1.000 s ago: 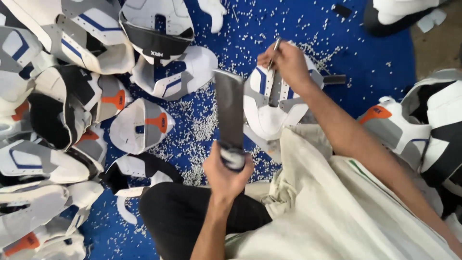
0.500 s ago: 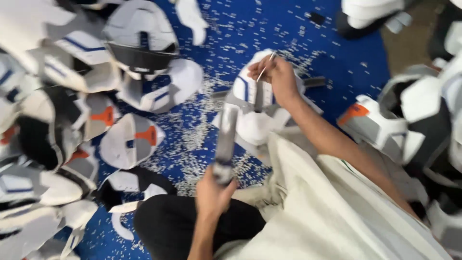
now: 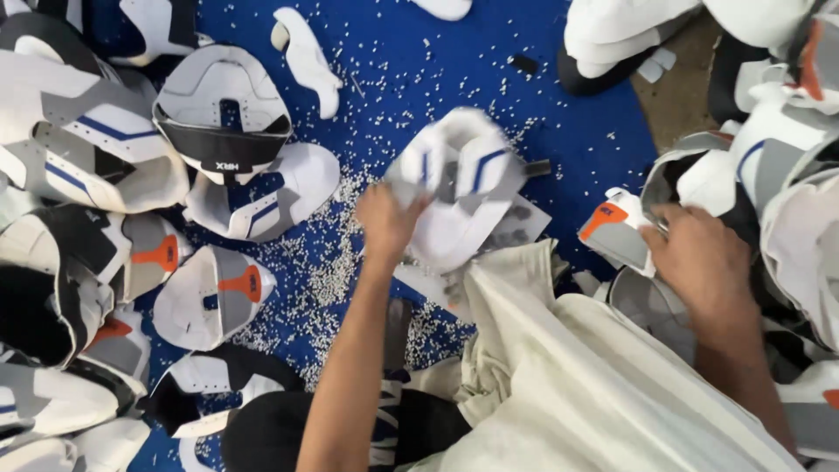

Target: Punching holes into shoe upper components using a manual punch tool and a mallet on a factory floor.

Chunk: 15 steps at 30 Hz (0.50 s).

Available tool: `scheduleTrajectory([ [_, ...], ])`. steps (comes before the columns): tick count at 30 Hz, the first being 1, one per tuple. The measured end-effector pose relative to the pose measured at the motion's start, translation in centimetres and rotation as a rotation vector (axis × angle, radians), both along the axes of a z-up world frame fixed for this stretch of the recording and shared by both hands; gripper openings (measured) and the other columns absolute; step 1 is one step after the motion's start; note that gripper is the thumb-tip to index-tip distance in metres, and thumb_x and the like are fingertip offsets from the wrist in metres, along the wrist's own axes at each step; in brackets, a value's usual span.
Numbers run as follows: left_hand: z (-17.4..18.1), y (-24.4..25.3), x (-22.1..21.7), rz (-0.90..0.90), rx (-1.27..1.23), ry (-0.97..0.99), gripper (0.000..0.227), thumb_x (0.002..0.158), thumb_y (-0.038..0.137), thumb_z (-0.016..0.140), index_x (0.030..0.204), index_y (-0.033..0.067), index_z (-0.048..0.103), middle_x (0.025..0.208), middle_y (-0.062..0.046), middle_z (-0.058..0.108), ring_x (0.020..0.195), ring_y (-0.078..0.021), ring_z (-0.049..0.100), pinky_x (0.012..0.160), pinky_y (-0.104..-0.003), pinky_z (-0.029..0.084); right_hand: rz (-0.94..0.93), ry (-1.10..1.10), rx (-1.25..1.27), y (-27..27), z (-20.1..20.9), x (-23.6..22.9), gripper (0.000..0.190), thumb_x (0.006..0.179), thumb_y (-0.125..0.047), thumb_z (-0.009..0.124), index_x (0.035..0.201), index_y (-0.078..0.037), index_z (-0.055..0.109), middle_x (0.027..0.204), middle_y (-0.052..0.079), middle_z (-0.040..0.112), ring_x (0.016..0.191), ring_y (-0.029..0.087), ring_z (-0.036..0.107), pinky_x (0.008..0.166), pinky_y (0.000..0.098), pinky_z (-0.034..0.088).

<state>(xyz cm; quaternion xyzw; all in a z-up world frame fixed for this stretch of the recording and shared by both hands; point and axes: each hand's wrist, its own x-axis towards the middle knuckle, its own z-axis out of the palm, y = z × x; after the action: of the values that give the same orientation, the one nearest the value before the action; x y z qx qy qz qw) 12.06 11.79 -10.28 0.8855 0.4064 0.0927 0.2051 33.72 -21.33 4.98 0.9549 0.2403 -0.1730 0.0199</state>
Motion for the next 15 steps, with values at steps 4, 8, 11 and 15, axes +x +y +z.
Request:
scheduleTrajectory([
  [4,4.1,1.6,3.3,0.169,-0.406,-0.568,0.042,0.074,0.021,0.087,0.102,-0.0005,0.065,0.095,-0.015,0.069,0.087,-0.0291,0.066,0.080,-0.041,0.054,-0.024,0.137,0.022,-1.2,-3.1,0.8,0.043,0.092,-0.037,0.072,0.127,-0.012,0.073,0.118,0.016,0.071,0.105,0.039,0.067,0.086,0.0512,0.053],
  [8,9.5,0.6,-2.0,0.828,-0.522,-1.292,0.029,0.093,0.016,0.070,0.115,0.0060,0.056,0.105,-0.004,0.062,0.094,-0.0163,0.059,0.083,-0.034,0.051,-0.051,0.130,0.131,0.9,5.5,-2.1,0.042,0.088,-0.031,0.078,0.122,-0.007,0.073,0.106,0.016,0.072,0.086,0.034,0.070,0.075,0.0447,0.054],
  [11,6.5,-4.4,-8.4,0.730,-0.795,-1.268,0.030,0.105,0.025,0.069,0.114,-0.0005,0.055,0.101,-0.009,0.060,0.090,-0.0190,0.055,0.080,-0.035,0.047,-0.078,0.222,0.467,3.6,11.8,-4.3,0.038,0.086,-0.014,0.080,0.120,-0.001,0.068,0.098,0.014,0.071,0.075,0.024,0.068,0.067,0.0362,0.053],
  [15,10.8,-10.2,-8.1,0.366,-1.211,-0.733,0.056,0.103,0.047,0.049,0.124,-0.0015,0.068,0.104,-0.008,0.072,0.095,-0.0182,0.068,0.087,-0.036,0.055,-0.081,0.654,1.063,6.6,10.5,-6.4,0.036,0.082,-0.007,0.078,0.116,0.000,0.068,0.100,0.004,0.074,0.089,0.011,0.068,0.080,0.0272,0.058],
])
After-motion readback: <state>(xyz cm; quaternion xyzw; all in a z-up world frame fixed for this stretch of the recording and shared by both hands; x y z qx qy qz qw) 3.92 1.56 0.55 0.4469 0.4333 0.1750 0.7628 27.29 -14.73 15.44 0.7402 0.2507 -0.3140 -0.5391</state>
